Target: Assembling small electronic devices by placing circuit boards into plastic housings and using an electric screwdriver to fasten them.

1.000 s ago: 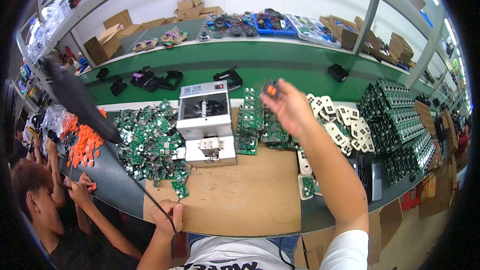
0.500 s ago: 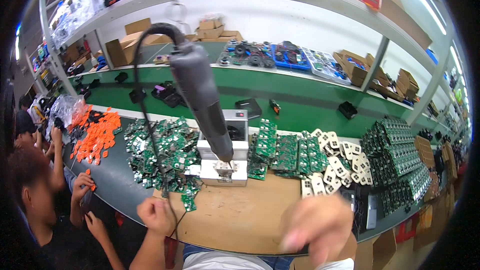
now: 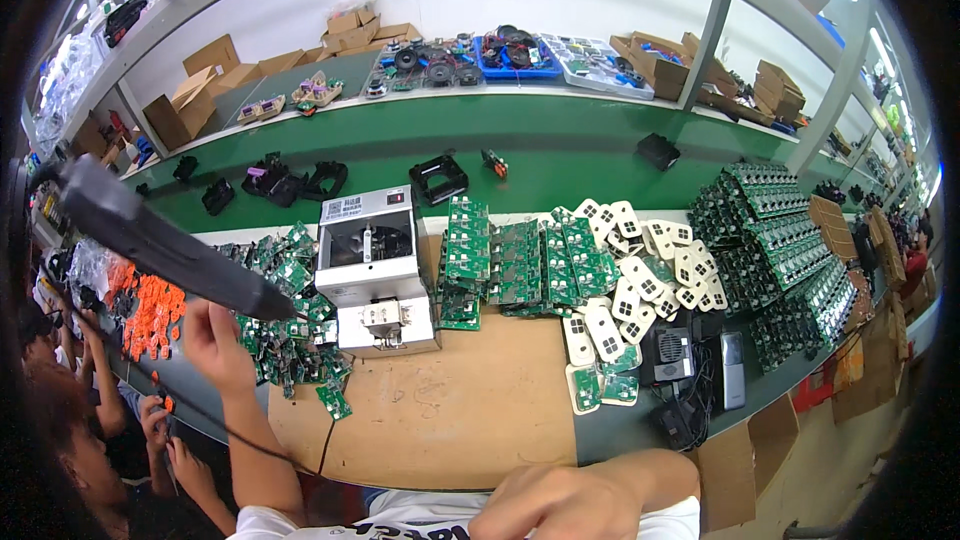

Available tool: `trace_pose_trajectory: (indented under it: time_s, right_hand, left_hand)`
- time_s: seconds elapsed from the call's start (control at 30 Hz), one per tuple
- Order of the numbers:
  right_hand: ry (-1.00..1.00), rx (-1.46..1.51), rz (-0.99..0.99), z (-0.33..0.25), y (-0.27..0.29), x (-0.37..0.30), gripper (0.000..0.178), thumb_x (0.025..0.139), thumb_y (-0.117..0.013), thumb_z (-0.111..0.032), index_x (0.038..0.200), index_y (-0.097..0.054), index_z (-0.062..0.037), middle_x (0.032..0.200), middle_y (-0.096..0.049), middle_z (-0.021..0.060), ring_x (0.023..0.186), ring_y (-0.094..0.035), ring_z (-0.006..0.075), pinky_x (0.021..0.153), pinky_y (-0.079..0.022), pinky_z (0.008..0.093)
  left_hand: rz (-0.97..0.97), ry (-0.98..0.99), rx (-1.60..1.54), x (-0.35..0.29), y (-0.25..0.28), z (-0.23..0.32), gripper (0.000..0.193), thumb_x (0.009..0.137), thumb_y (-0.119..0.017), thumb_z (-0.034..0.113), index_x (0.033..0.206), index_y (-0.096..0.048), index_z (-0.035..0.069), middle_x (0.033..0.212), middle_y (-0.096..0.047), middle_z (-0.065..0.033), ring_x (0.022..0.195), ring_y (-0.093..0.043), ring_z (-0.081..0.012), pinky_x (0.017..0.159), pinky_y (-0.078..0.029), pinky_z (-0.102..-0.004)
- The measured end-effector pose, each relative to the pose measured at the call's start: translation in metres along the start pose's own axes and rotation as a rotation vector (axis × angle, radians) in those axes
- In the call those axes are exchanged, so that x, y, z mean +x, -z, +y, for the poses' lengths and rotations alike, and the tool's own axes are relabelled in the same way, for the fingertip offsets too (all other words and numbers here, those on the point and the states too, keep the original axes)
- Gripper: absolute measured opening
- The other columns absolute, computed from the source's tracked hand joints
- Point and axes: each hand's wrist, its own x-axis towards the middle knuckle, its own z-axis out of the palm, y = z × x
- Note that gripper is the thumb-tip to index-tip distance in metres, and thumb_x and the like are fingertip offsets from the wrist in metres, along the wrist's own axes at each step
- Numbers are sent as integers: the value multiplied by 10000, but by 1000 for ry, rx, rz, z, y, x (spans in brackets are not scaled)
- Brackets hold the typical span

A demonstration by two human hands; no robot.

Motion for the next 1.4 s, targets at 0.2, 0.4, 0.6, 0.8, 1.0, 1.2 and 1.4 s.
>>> trace_pose_trajectory:
  time_s: [0.2, 0.4, 0.6, 0.8, 1.0, 1.2, 1.4]
  right_hand:
    - [-189, 104, 529, 56, 18, -57, 376, 876, -727, -342, 944, -561, -12, 785, -577, 80, 670, -562, 206, 561, -426, 268]
    - [-368, -1111, 276, 109, 42, -88, 287, 842, -738, -348, 887, -600, -100, 686, -588, 16, 575, -598, 186, 510, -457, 293]
    - [-249, -1183, 320, 135, 56, -93, 218, 891, -676, -345, 860, -632, -134, 708, -640, 25, 603, -643, 213, 537, -514, 326]
    - [-340, -1124, 430, 132, 62, -96, 177, 884, -697, -288, 878, -648, -118, 701, -631, 34, 603, -632, 213, 536, -505, 326]
    - [-490, -997, 494, 132, 56, -91, 157, 873, -716, -246, 853, -667, -98, 693, -633, 41, 560, -602, 178, 524, -483, 303]
    - [-663, -894, 556, 136, 57, -92, 164, 881, -713, -216, 867, -658, -63, 656, -597, 23, 531, -546, 94, 508, -447, 253]
    - [-456, -687, 915, 134, 62, -99, 117, 935, -623, -83, 855, -562, -23, 675, -511, -50, 585, -428, 4, 512, -343, 184]
  left_hand:
    - [-370, -126, 582, 143, -46, -96, 267, 822, -712, 82, 1056, -599, 19, 971, -604, -119, 903, -586, -251, 821, -469, -330]
    - [-827, -256, 1163, 230, -38, -235, 659, 693, -645, -75, 1295, -507, 154, 1332, -508, -170, 1233, -487, -384, 993, -456, -457]
    - [-986, -304, 1530, 238, -46, -293, 771, 685, -707, -41, 1367, -440, 197, 1463, -424, -54, 1355, -385, -354, 1031, -447, -486]
    - [-1061, -336, 1483, 218, -91, -260, 676, 568, -858, 150, 1181, -573, 159, 1264, -542, -79, 1208, -489, -325, 972, -444, -454]
    - [-762, -511, 1204, 213, -44, -217, 711, 613, -844, 262, 1212, -513, 70, 1275, -506, -144, 1242, -451, -365, 1014, -375, -473]
    - [-519, -536, 953, 182, 16, -148, 847, 718, -811, 262, 1397, -393, -24, 1318, -517, -229, 1217, -490, -401, 1034, -390, -448]
    - [-352, -66, 368, 35, 15, 6, 897, 652, -822, 134, 1426, -397, -30, 1198, -622, -167, 1120, -611, -249, 962, -461, -346]
